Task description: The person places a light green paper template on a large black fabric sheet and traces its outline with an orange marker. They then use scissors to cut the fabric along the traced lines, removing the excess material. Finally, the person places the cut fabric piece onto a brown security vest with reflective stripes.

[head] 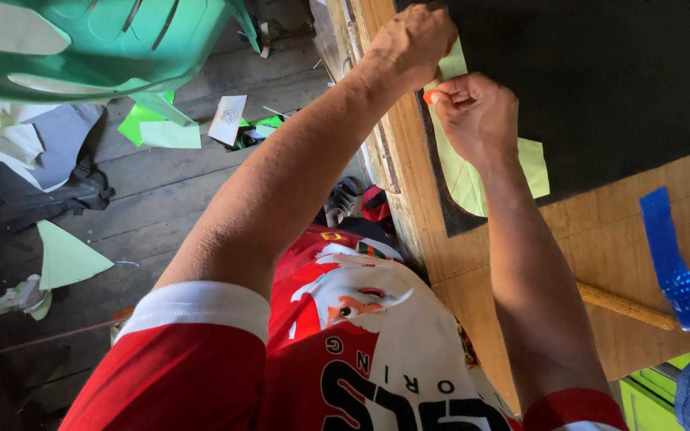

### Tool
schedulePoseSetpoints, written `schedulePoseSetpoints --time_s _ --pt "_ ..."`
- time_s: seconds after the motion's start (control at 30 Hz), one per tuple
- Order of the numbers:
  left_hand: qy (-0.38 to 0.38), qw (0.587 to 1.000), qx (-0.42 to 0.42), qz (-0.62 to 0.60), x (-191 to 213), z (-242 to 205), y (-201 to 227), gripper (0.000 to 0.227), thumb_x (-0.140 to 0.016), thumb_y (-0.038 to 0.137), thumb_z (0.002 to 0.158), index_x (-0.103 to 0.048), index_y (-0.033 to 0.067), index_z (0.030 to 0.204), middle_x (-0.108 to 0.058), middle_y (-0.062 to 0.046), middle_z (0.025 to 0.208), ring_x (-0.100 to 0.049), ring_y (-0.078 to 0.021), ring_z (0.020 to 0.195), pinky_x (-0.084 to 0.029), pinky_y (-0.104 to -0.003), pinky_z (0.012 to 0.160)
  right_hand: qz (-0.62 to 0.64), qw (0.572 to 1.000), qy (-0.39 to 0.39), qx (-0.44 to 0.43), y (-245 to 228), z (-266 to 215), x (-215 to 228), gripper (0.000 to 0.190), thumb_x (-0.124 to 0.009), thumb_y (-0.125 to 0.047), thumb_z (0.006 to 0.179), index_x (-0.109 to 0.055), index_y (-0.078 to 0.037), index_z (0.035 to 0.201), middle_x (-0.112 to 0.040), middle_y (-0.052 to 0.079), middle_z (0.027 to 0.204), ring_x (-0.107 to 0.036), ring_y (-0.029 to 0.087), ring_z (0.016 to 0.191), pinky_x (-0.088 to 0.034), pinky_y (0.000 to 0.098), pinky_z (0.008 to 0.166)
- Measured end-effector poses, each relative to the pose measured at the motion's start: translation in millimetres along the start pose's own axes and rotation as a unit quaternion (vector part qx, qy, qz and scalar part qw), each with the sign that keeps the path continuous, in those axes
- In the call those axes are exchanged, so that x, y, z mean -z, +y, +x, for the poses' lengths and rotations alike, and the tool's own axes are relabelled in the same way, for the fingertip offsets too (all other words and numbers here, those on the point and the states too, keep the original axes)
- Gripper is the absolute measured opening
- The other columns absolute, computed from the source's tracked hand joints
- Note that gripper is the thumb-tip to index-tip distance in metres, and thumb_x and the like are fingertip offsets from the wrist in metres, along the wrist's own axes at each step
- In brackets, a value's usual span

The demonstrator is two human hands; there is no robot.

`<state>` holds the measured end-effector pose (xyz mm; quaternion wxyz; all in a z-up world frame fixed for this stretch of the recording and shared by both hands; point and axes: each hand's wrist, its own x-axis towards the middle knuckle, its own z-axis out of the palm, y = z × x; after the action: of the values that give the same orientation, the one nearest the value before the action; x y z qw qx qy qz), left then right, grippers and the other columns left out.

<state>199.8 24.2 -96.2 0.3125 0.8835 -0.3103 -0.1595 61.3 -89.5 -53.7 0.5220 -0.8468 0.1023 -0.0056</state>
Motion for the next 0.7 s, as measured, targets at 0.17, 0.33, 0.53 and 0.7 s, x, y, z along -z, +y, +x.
schedulePoseSetpoints --time_s 0.17,0.33,0.53,0.7 --pt "-0.002 1.0 -0.001 -0.001 12 -4 5 0.038 -0.099 0.018 0.056 -0.072 0.0208 0.083 -0.071 -0.002 0.093 -0.069 -0.0259 0.092 -0.058 -0.04 0.074 -0.145 0.988 0.023 0.055 -19 -12 0 0.004 -0.076 -0.005 0.09 -0.072 -0.005 0.091 -0.077 0.004 0.083 -0.073 0.009 0.073 -0.058 0.0222 0.069" --pt "-0.072 0.997 0.013 0.016 23 -7 12 0.035 -0.094 0.019 0.069 -0.073 0.0159 0.097 -0.074 -0.009 0.104 -0.07 -0.0275 0.101 -0.058 -0.038 0.078 -0.204 0.976 0.003 0.081 -25 -33 11 0.004 -0.074 -0.007 0.09 -0.077 -0.01 0.089 -0.074 0.0 0.078 -0.067 0.008 0.067 -0.054 0.0232 0.065" --pt "-0.105 0.993 0.047 0.017 29 -7 16 0.038 -0.093 0.024 0.071 -0.072 0.0212 0.102 -0.073 -0.001 0.106 -0.069 -0.0235 0.098 -0.057 -0.039 0.075 -0.229 0.972 -0.003 0.044 -37 -64 20 0.004 -0.074 -0.008 0.088 -0.078 -0.008 0.088 -0.077 0.0 0.082 -0.071 0.01 0.071 -0.054 0.0234 0.068" --pt "-0.13 0.99 0.047 0.037 36 -14 25 0.038 -0.086 0.025 0.08 -0.069 0.0181 0.113 -0.072 -0.007 0.112 -0.069 -0.0243 0.1 -0.058 -0.036 0.076 -0.244 0.964 0.011 0.102 -25 -89 26 0.007 -0.073 -0.005 0.09 -0.075 -0.009 0.084 -0.073 -0.001 0.076 -0.068 0.009 0.065 -0.052 0.0216 0.064"
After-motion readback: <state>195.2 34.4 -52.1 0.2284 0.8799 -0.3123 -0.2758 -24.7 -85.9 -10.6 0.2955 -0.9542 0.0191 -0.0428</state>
